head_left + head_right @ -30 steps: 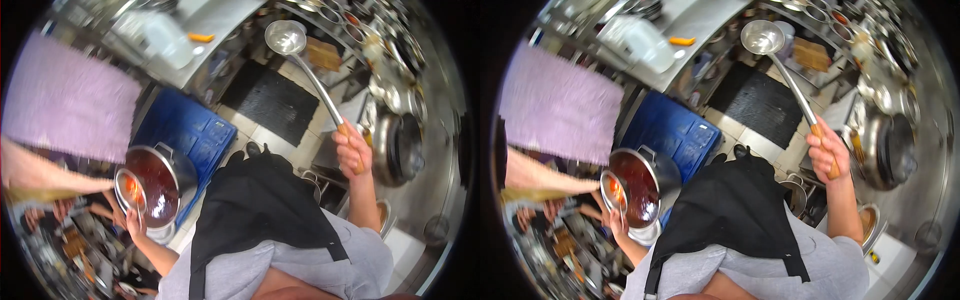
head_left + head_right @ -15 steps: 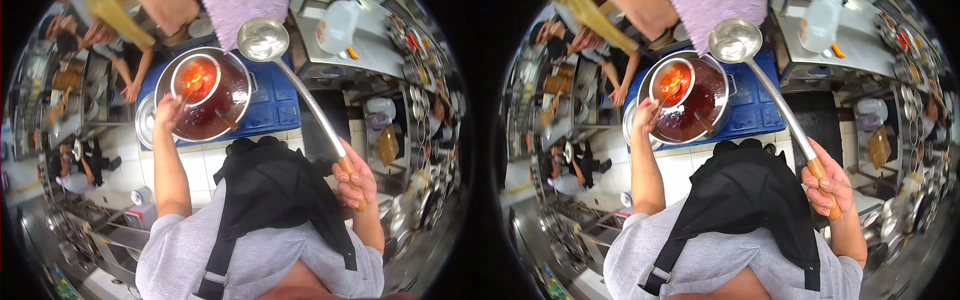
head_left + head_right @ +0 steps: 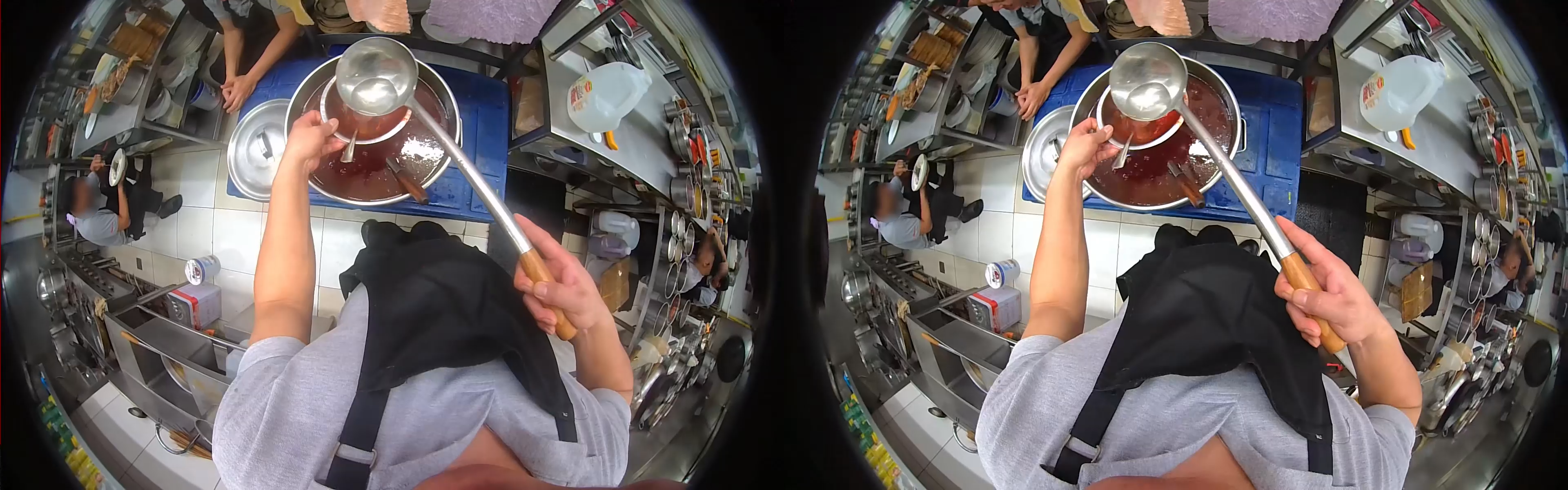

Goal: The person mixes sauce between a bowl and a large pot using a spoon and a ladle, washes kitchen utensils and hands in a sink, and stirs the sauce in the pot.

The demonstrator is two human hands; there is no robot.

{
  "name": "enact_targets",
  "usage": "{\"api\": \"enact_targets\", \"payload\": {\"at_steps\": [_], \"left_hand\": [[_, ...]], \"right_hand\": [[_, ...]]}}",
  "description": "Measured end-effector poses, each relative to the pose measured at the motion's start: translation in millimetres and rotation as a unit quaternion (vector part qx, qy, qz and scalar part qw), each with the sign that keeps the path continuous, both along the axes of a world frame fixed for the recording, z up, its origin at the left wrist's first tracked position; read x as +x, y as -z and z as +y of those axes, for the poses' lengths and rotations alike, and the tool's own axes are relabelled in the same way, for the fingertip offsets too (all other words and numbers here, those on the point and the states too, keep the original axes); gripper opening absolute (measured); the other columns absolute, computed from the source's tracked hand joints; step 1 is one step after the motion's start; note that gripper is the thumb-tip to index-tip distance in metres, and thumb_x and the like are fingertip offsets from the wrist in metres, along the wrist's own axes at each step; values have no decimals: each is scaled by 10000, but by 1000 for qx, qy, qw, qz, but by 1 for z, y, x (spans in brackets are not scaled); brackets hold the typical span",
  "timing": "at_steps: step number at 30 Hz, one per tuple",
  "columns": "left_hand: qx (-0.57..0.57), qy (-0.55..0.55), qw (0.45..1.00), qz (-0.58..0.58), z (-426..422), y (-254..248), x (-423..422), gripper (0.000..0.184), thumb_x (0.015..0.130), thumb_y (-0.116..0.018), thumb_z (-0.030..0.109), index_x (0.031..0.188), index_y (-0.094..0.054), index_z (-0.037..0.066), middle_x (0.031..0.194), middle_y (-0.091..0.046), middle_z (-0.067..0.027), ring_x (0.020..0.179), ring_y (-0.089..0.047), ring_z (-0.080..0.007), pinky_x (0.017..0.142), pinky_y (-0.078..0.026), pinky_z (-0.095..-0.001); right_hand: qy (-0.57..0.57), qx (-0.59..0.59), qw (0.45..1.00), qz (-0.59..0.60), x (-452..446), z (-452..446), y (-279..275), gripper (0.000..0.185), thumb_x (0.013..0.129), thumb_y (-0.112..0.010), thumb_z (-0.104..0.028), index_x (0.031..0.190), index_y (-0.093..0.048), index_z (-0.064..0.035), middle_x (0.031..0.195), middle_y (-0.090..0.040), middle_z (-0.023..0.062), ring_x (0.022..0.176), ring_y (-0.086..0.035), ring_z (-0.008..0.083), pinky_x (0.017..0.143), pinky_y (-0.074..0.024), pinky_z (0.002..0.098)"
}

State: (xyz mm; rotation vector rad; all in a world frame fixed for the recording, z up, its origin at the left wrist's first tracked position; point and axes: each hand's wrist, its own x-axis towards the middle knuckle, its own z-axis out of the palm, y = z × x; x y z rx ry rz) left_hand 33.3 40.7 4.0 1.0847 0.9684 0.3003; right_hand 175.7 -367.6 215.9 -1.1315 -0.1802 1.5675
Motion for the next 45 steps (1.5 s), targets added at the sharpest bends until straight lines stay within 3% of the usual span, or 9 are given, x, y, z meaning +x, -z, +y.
{"api": "enact_targets", "payload": {"at_steps": [8, 23, 26, 29, 32, 35, 37, 41, 45], "left_hand": [[-13, 0, 1000, -16, 6, -2, -14, 137, 942, -622, 76, 900, -491, 74, 783, -578, -33, 585, -638, -162, 557, -606, -260], [17, -18, 1000, 0, 18, 3, -28, 195, 938, -609, 56, 813, -460, 69, 808, -542, -56, 623, -606, -159, 585, -608, -268], [19, -24, 999, -7, 21, 8, -30, 175, 943, -610, 66, 831, -475, 79, 794, -574, -53, 602, -618, -152, 563, -599, -260], [22, -25, 999, -11, 21, 6, -26, 179, 941, -610, 60, 826, -474, 80, 803, -581, -56, 614, -619, -155, 563, -596, -268], [17, -21, 999, -22, 22, 6, -19, 148, 931, -612, 44, 864, -481, 51, 859, -571, -76, 648, -606, -168, 589, -599, -293], [14, -29, 999, -22, 23, 8, -11, 99, 925, -635, 67, 948, -540, 54, 880, -608, -74, 659, -616, -159, 587, -585, -281], [22, -63, 998, -14, 23, 16, -5, 137, 911, -674, 99, 996, -569, 78, 896, -634, -59, 693, -623, -147, 603, -571, -279], [5, -20, 999, -47, 22, 18, 6, 257, 909, -679, 63, 1144, -576, 61, 1056, -662, -82, 905, -653, -182, 834, -523, -352], [24, 70, 997, -36, 53, 48, 0, 263, 932, -664, 108, 1149, -569, -6, 1104, -634, -105, 963, -606, -180, 792, -502, -312]], "right_hand": [[-33, 19, 999, -27, -4, 36, 13, 867, 842, -531, 36, 1574, -110, -158, 943, -514, 101, 495, -506, 108, 414, -472, 256], [-103, -72, 949, -288, -11, 31, -3, 884, 822, -476, 70, 1583, -102, -180, 924, -472, 31, 530, -465, 79, 468, -446, 240], [-167, -130, 917, -339, -10, 20, -9, 870, 805, -502, 58, 1574, -147, -139, 1070, -551, 89, 695, -602, 178, 665, -536, 307], [-183, -92, 881, -426, -13, 7, -1, 854, 779, -525, 57, 1556, -204, -89, 1309, -543, 160, 1025, -630, 287, 951, -480, 369], [-175, -81, 868, -458, -18, -3, 6, 838, 756, -534, 63, 1537, -251, -51, 1447, -461, 198, 1283, -499, 333, 1092, -342, 369], [-138, -10, 811, -569, -17, -16, 15, 848, 760, -561, 55, 1542, -261, -76, 1403, -508, 166, 1129, -588, 271, 1015, -410, 336], [-90, -77, 911, -394, -15, -26, 9, 845, 780, -579, 44, 1549, -269, -122, 1255, -580, 107, 961, -590, 179, 921, -460, 303], [44, -12, 939, -341, -19, -83, 37, 833, 808, -583, 17, 1557, -268, -165, 1027, -574, 35, 763, -523, 92, 712, -489, 253], [244, -29, 921, -303, -39, -153, 34, 828, 828, -581, -3, 1564, -235, -157, 919, -536, 19, 617, -493, 86, 568, -454, 239]]}}
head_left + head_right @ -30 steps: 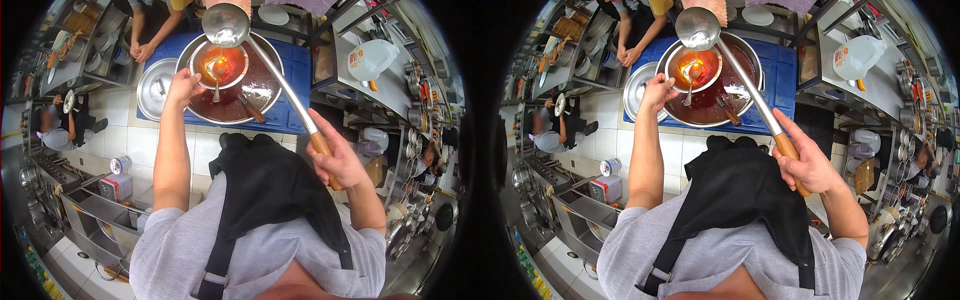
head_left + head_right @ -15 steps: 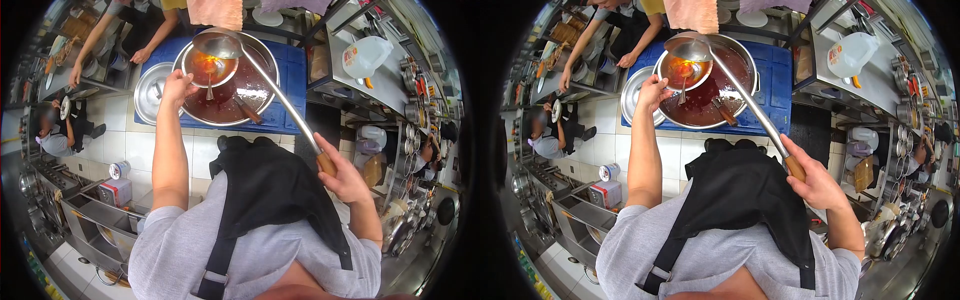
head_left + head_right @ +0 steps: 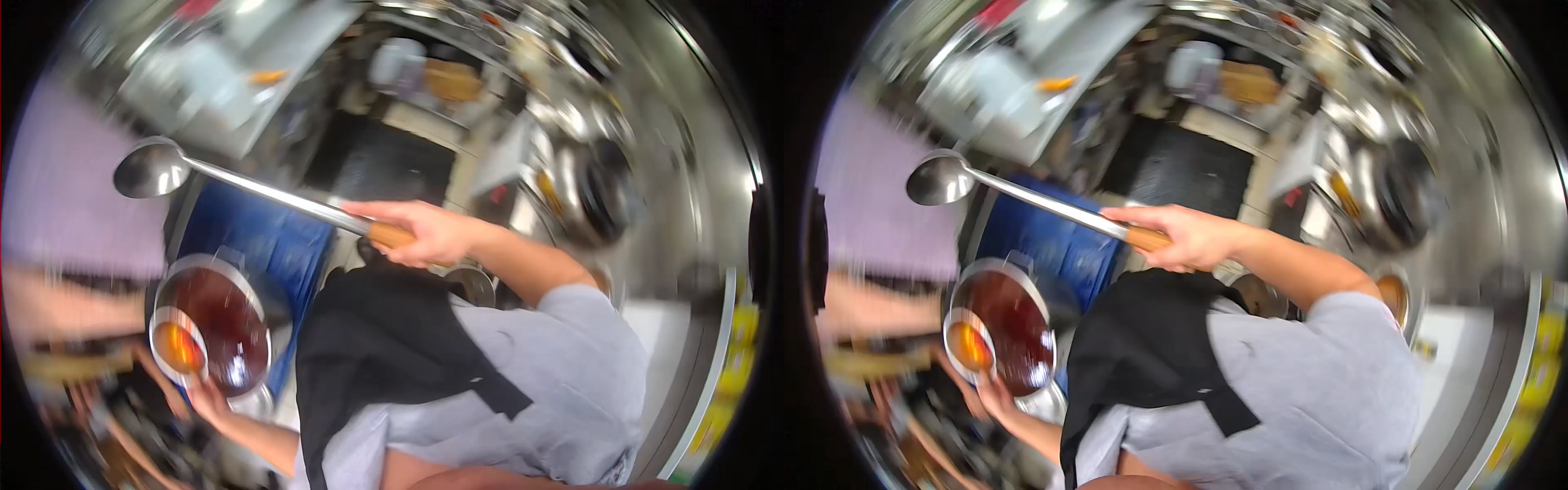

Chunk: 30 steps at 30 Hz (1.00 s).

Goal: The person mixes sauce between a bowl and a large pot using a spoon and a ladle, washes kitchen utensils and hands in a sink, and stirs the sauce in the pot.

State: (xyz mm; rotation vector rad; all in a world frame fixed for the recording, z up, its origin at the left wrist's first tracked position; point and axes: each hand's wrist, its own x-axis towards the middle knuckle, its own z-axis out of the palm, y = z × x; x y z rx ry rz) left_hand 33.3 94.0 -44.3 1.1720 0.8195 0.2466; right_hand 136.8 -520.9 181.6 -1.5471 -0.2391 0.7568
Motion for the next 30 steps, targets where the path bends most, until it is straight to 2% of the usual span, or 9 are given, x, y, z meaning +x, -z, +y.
{"api": "enact_targets", "payload": {"at_steps": [6, 12, 18, 20, 22, 24, 26, 27, 30], "left_hand": [[101, 3, 995, 20, -5, 13, -2, 432, 944, -611, 146, 1304, -494, -64, 1317, -541, -135, 1170, -521, -199, 959, -474, -293], [158, 12, 986, 50, -20, 7, 2, 471, 922, -641, 129, 1322, -478, -58, 1338, -537, -123, 1159, -540, -202, 928, -492, -290], [164, 61, 984, -39, 49, 28, -7, 515, 899, -672, 113, 1340, -461, -51, 1359, -533, -110, 1147, -558, -205, 898, -510, -287], [48, -39, 998, -2, -36, -30, 2, 470, 912, -631, 75, 1345, -483, -34, 1280, -592, -95, 1071, -603, -189, 813, -538, -263], [-52, -53, 997, -7, -28, -15, 0, 276, 910, -669, 78, 1151, -603, -38, 1075, -659, -102, 924, -631, -203, 802, -536, -329], [9, -138, 990, -26, -59, -23, 11, 198, 895, -690, 61, 1052, -582, 8, 1029, -650, -97, 907, -628, -202, 809, -531, -373], [0, -215, 977, -9, -58, -12, 8, 193, 892, -684, 48, 1049, -572, 56, 989, -640, -84, 815, -625, -197, 732, -553, -357], [4, -239, 971, -14, -73, -25, 19, 157, 914, -639, 36, 1055, -570, 48, 994, -638, -91, 804, -642, -220, 692, -563, -356], [-15, -234, 971, -46, -79, -19, 18, 146, 921, -602, 24, 1064, -571, 27, 991, -633, -102, 837, -664, -240, 689, -588, -350]], "right_hand": [[431, 123, 886, -119, -42, -135, 32, 831, 843, -620, 34, 1548, -257, -214, 866, -542, 22, 556, -499, 80, 472, -451, 228], [738, -276, 600, -140, -90, -312, 7, 646, 810, -632, 57, 1410, -445, -90, 990, -655, 108, 609, -603, 155, 526, -508, 316], [574, -645, 493, 106, -201, -516, 96, 466, 840, -529, -266, 1206, -597, 13, 1188, -622, 288, 1163, -579, 419, 968, -459, 468], [491, -707, 508, 38, -226, -527, 134, 444, 873, -516, -262, 1227, -585, -3, 1195, -624, 278, 1142, -590, 423, 940, -470, 478], [497, -578, 645, 54, -265, -584, 200, 469, 903, -503, -260, 1252, -561, 47, 1188, -615, 303, 1117, -589, 461, 905, -480, 495], [307, -786, 511, 161, -237, -599, 210, 540, 929, -506, -411, 1329, -551, -51, 1244, -609, 256, 1141, -583, 436, 950, -457, 519], [440, -793, 383, 176, -109, -410, 116, 574, 882, -572, -531, 1380, -539, -248, 1447, -459, 160, 1298, -447, 439, 1024, -371, 595], [434, -786, 419, 138, -59, -389, 111, 608, 864, -613, -522, 1372, -547, -194, 1437, -473, 170, 1309, -446, 407, 1058, -368, 544], [215, -527, 772, -282, 95, -435, 231, 457, 945, -584, -275, 1325, -552, -24, 1318, -581, 177, 1250, -520, 353, 1069, -386, 431]]}}
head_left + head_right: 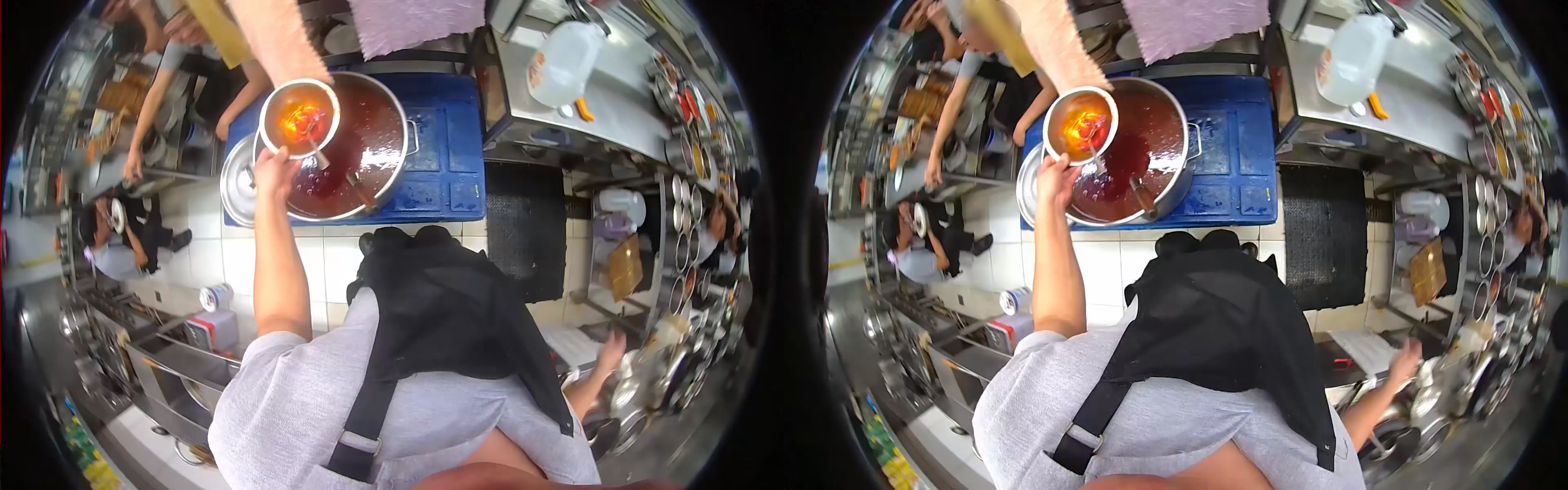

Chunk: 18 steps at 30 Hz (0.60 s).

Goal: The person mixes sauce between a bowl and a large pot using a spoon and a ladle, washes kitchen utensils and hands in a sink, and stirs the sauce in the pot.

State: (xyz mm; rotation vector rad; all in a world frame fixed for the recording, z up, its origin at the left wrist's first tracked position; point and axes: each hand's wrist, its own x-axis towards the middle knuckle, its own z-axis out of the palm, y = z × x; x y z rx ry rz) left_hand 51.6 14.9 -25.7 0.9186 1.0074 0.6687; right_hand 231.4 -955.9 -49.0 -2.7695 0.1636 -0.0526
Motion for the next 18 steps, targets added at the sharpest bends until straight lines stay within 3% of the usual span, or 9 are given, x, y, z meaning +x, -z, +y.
{"api": "enact_targets", "payload": {"at_steps": [3, 4, 7, 8, 11, 12, 15, 17, 18], "left_hand": [[7, -20, 1000, -24, -10, -1, 7, 147, 910, -583, -5, 1056, -569, 9, 1006, -622, -118, 837, -670, -248, 654, -618, -334], [10, -19, 999, -29, -14, -4, 6, 134, 911, -563, -26, 1043, -565, -3, 1002, -612, -121, 823, -672, -248, 634, -630, -330], [17, -23, 999, -35, -23, -16, 1, 93, 924, -552, -29, 1017, -557, -17, 979, -602, -117, 789, -672, -227, 647, -643, -322], [23, -23, 999, -34, -21, -12, -3, 74, 929, -554, -24, 1003, -553, -17, 963, -599, -116, 778, -670, -217, 652, -645, -324], [10, -40, 998, -50, -18, -15, -18, 57, 931, -559, -19, 987, -549, -15, 936, -594, -108, 777, -668, -211, 654, -641, -318], [9, -46, 998, -48, -16, -16, -22, 58, 930, -563, -22, 944, -538, 29, 885, -617, -83, 746, -678, -203, 653, -630, -331], [66, -27, 997, 11, -11, -10, -38, 59, 931, -569, -13, 899, -528, 16, 866, -602, -76, 720, -662, -173, 616, -624, -299], [82, -30, 996, 25, -5, -12, -47, 152, 926, -590, 6, 811, -491, 18, 840, -587, -69, 684, -645, -152, 571, -613, -275], [112, -6, 991, 70, 1, -13, -52, 194, 921, -602, 15, 783, -466, 20, 825, -583, -70, 671, -645, -154, 563, -610, -278]], "right_hand": [[-77, 324, 923, 191, 64, 415, -117, 351, 967, -581, -312, 1223, -544, -75, 1190, -618, 78, 1012, -626, 169, 822, -507, 323], [-169, 390, 865, 266, 68, 492, -115, 413, 955, -595, -350, 1267, -511, -95, 1173, -614, 82, 997, -634, 203, 812, -519, 339], [-450, 248, 823, 243, 21, 685, -93, 554, 929, -618, -405, 1292, -430, -31, 1204, -600, 187, 1094, -616, 291, 932, -500, 408], [-492, 303, 788, 211, 6, 734, -62, 566, 919, -639, -417, 1244, -428, -6, 1177, -599, 227, 1061, -624, 314, 936, -491, 420], [-316, 324, 754, 477, -51, 831, -88, 495, 916, -673, -330, 1187, -416, -5, 1091, -634, 207, 939, -662, 330, 858, -505, 438], [-316, 316, 756, 478, -60, 842, -81, 495, 916, -673, -330, 1187, -416, -5, 1091, -634, 207, 939, -662, 330, 858, -505, 438], [-365, 268, 791, 412, -76, 857, -52, 410, 919, -662, -251, 1191, -464, -16, 1046, -662, 205, 875, -680, 369, 802, -516, 462], [-562, 178, 788, 176, -69, 850, -43, 312, 917, -634, -176, 1178, -534, -37, 985, -678, 236, 819, -678, 415, 761, -515, 493], [-584, 154, 779, 168, -71, 848, -51, 258, 920, -579, -134, 1170, -587, -69, 967, -678, 248, 847, -662, 437, 758, -501, 529]]}}
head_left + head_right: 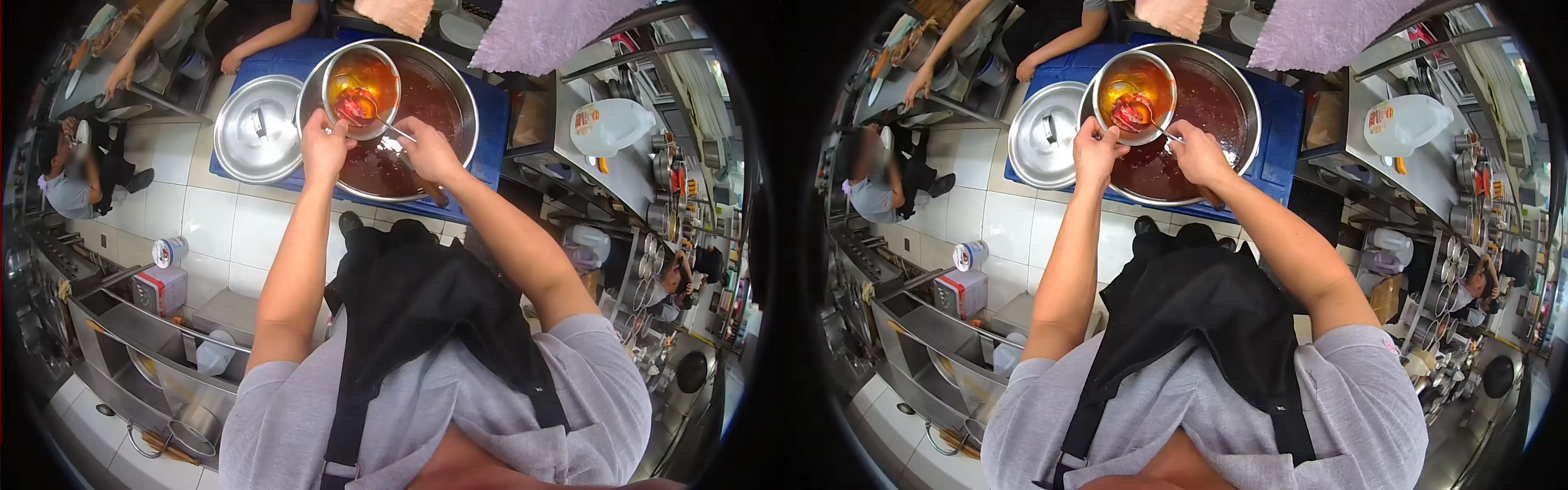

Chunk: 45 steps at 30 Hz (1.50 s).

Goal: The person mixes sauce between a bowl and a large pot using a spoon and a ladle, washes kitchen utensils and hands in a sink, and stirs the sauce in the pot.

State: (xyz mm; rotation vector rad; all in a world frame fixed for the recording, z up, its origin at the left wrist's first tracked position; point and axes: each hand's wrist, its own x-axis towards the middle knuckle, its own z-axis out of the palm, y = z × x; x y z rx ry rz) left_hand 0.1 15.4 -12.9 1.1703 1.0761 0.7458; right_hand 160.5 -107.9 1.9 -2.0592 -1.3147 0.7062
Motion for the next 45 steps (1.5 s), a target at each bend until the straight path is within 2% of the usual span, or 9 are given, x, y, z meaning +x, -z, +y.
{"api": "enact_targets", "payload": {"at_steps": [4, 9, 12, 19, 21, 31, 39, 41, 45], "left_hand": [[61, 44, 991, 108, 21, -4, -14, 277, 898, -642, 59, 742, -418, 12, 778, -585, -85, 630, -671, -179, 512, -574, -297], [115, 96, 967, 208, 36, -8, -19, 237, 880, -661, 111, 764, -480, 13, 692, -643, -152, 569, -699, -243, 536, -522, -356], [54, 109, 976, 178, 37, -16, -16, 249, 887, -639, 50, 731, -448, 15, 740, -566, -71, 588, -644, -156, 492, -568, -281], [27, 80, 988, 131, 43, -4, -1, 252, 893, -629, 27, 715, -451, 33, 701, -481, -17, 553, -538, -97, 488, -574, -238], [36, 60, 990, 119, 41, 4, 4, 239, 874, -644, 45, 727, -461, -4, 719, -561, -91, 591, -637, -166, 489, -574, -299], [-169, 59, 983, -36, 35, 9, 1, 152, 925, -595, 22, 828, -483, 56, 822, -610, -102, 634, -658, -212, 573, -590, -308], [-199, 63, 974, -91, 31, 26, -3, 117, 947, -592, 35, 869, -515, 78, 864, -630, -70, 741, -662, -190, 639, -585, -302], [-184, 54, 978, -76, 28, 22, -5, 120, 941, -588, 27, 865, -509, 76, 847, -622, -71, 710, -651, -181, 632, -584, -305], [-131, 52, 989, -43, 21, 24, -7, 121, 930, -581, 10, 858, -502, 68, 801, -599, -63, 663, -626, -159, 609, -587, -302]], "right_hand": [[-65, -124, 977, -159, -10, -4, -21, 374, 886, -503, -93, 1247, -575, -157, 940, -686, 227, 886, -667, 411, 747, -504, 543], [-118, -94, 936, -317, 29, 5, -6, 560, 827, -488, -38, 1354, -529, -220, 939, -676, 176, 823, -685, 368, 669, -543, 485], [-112, -75, 925, -356, 45, 21, -11, 537, 859, -474, -47, 1361, -524, -231, 889, -665, 156, 775, -685, 351, 649, -542, 479], [-149, -95, 935, -306, 32, -1, -23, 525, 804, -505, -56, 1312, -578, -172, 853, -697, 175, 758, -687, 359, 648, -537, 477], [-156, -100, 939, -290, 24, -9, -30, 538, 797, -512, -58, 1319, -576, -175, 828, -698, 177, 762, -690, 353, 654, -540, 473], [-139, -129, 927, -324, 63, 30, -44, 418, 832, -544, -114, 1239, -628, -163, 862, -715, 159, 832, -708, 324, 700, -551, 460], [-173, -129, 944, -250, 19, 24, -67, 499, 782, -600, -91, 1272, -635, -181, 906, -711, 175, 861, -692, 343, 737, -536, 452], [-209, -113, 940, -246, 24, 12, -71, 303, 799, -571, -95, 1074, -697, -120, 872, -719, 158, 863, -707, 322, 730, -552, 459], [-214, -155, 910, -318, 52, 14, -71, 193, 812, -603, -142, 949, -726, -85, 889, -725, 154, 861, -712, 313, 726, -563, 432]]}}
